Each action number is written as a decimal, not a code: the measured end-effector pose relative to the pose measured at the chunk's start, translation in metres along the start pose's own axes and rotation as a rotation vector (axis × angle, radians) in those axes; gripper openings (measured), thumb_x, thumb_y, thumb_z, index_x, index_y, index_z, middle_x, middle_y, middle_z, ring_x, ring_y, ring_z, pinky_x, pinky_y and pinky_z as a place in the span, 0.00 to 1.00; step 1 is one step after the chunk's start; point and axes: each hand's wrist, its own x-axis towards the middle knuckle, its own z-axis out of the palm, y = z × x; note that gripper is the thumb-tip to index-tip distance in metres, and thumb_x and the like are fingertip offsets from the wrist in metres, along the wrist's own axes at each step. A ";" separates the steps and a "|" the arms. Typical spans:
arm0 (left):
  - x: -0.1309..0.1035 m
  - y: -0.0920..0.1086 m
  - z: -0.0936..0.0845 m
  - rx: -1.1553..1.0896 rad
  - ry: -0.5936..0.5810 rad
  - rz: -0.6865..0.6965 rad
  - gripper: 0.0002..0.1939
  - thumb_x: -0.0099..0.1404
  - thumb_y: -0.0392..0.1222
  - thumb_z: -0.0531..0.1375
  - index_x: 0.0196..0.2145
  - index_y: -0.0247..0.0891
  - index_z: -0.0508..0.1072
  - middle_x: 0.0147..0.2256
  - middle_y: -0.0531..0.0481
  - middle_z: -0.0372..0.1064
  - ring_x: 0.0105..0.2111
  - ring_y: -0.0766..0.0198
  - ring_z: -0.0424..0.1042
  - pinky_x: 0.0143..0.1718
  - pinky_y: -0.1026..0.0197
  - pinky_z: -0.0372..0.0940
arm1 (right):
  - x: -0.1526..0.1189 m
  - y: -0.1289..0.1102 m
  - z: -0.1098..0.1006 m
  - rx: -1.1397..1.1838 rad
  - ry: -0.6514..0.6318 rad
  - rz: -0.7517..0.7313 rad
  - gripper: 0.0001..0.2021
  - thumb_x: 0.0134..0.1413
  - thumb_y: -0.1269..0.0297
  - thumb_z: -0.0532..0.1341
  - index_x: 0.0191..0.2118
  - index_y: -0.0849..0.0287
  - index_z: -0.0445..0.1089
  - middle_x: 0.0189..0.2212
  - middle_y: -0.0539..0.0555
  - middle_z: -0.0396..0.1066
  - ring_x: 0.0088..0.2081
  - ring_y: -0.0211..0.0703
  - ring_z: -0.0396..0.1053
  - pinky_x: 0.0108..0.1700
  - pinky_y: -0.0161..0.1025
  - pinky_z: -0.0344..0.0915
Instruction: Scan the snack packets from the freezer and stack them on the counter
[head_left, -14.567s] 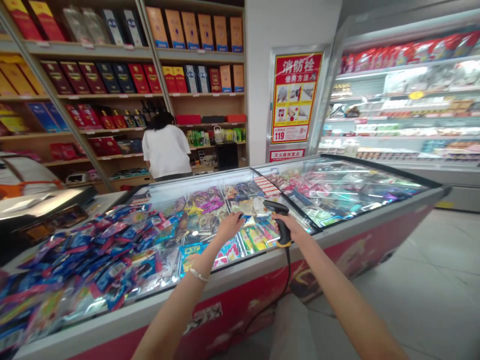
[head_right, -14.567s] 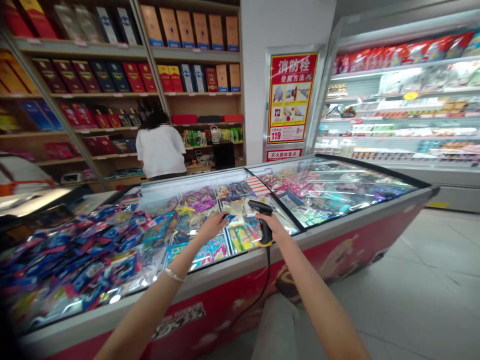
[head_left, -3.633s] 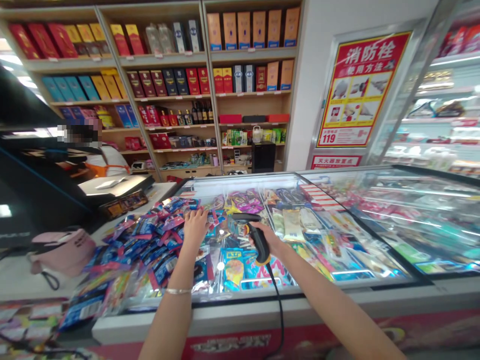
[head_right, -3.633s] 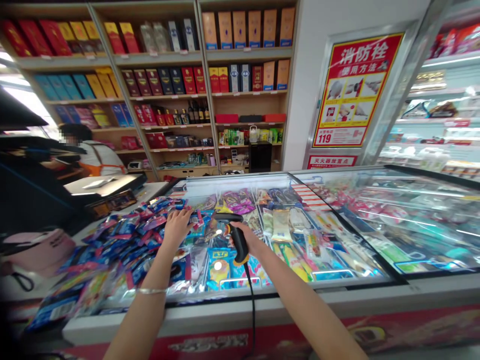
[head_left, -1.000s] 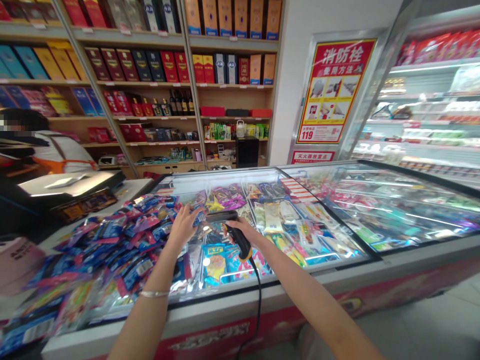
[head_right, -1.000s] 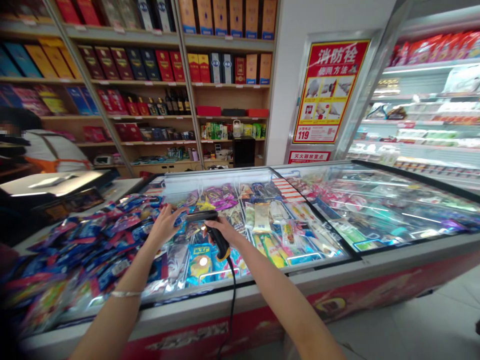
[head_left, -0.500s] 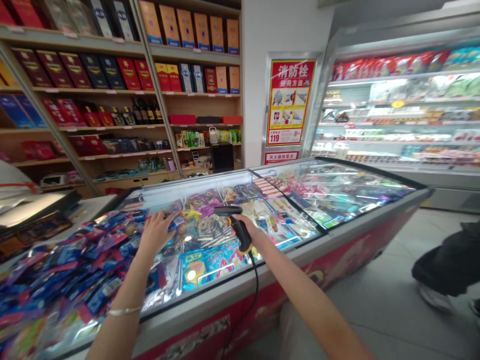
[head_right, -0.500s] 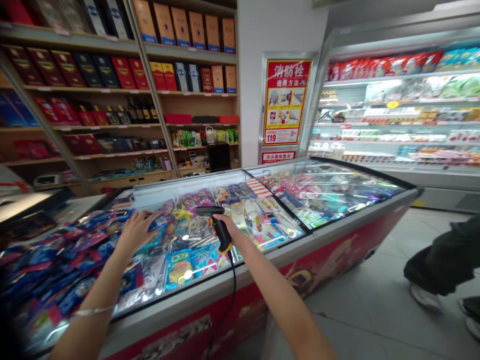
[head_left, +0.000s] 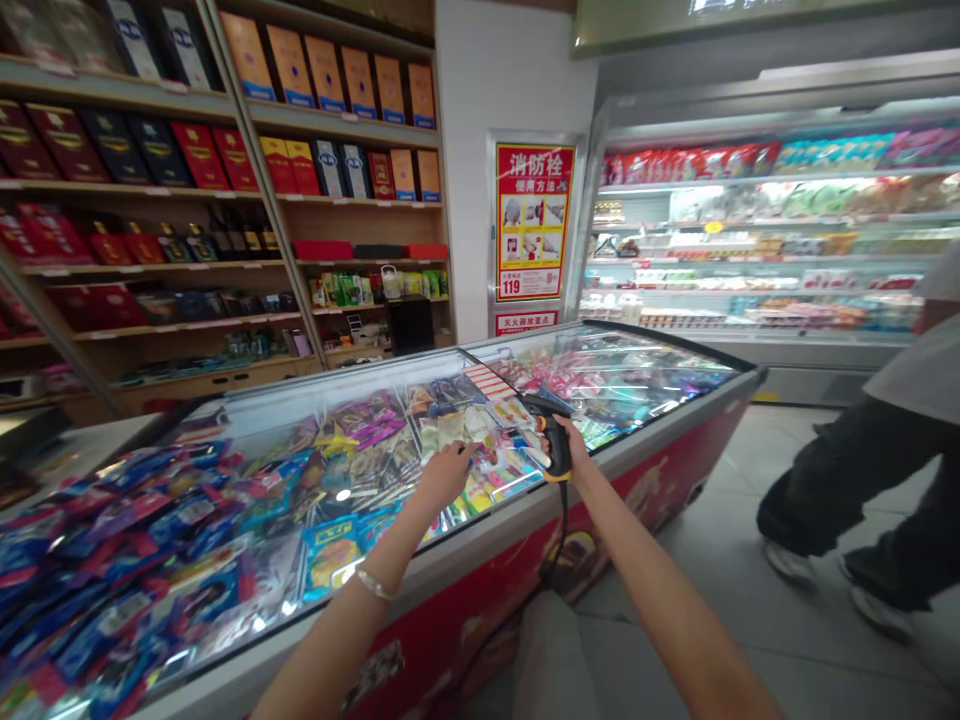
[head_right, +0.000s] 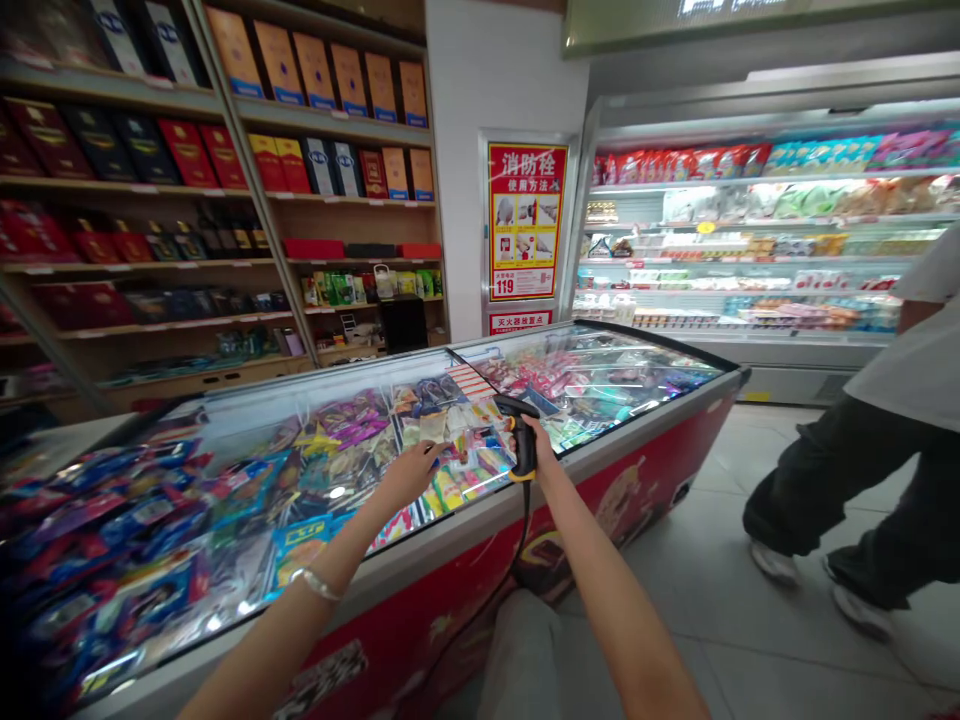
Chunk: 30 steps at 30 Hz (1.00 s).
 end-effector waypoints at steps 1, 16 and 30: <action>0.007 0.008 0.008 -0.016 0.026 0.002 0.24 0.69 0.40 0.47 0.62 0.46 0.56 0.57 0.42 0.60 0.54 0.54 0.66 0.51 0.53 0.63 | 0.000 -0.005 -0.006 0.016 0.026 -0.004 0.10 0.50 0.59 0.58 0.31 0.62 0.70 0.24 0.52 0.71 0.17 0.32 0.61 0.17 0.29 0.60; 0.063 0.037 0.072 -0.152 0.217 0.145 0.23 0.70 0.40 0.46 0.62 0.39 0.56 0.62 0.35 0.53 0.62 0.53 0.55 0.60 0.47 0.56 | 0.007 -0.017 -0.018 -0.085 0.183 0.156 0.09 0.52 0.60 0.57 0.28 0.61 0.66 0.18 0.49 0.64 0.16 0.33 0.60 0.17 0.29 0.60; 0.050 0.027 0.050 -0.206 0.209 0.076 0.28 0.71 0.49 0.43 0.65 0.37 0.49 0.64 0.35 0.50 0.64 0.52 0.50 0.62 0.44 0.49 | 0.007 -0.011 -0.013 -0.125 0.324 0.181 0.04 0.54 0.68 0.58 0.29 0.60 0.65 0.15 0.47 0.62 0.14 0.31 0.59 0.14 0.26 0.58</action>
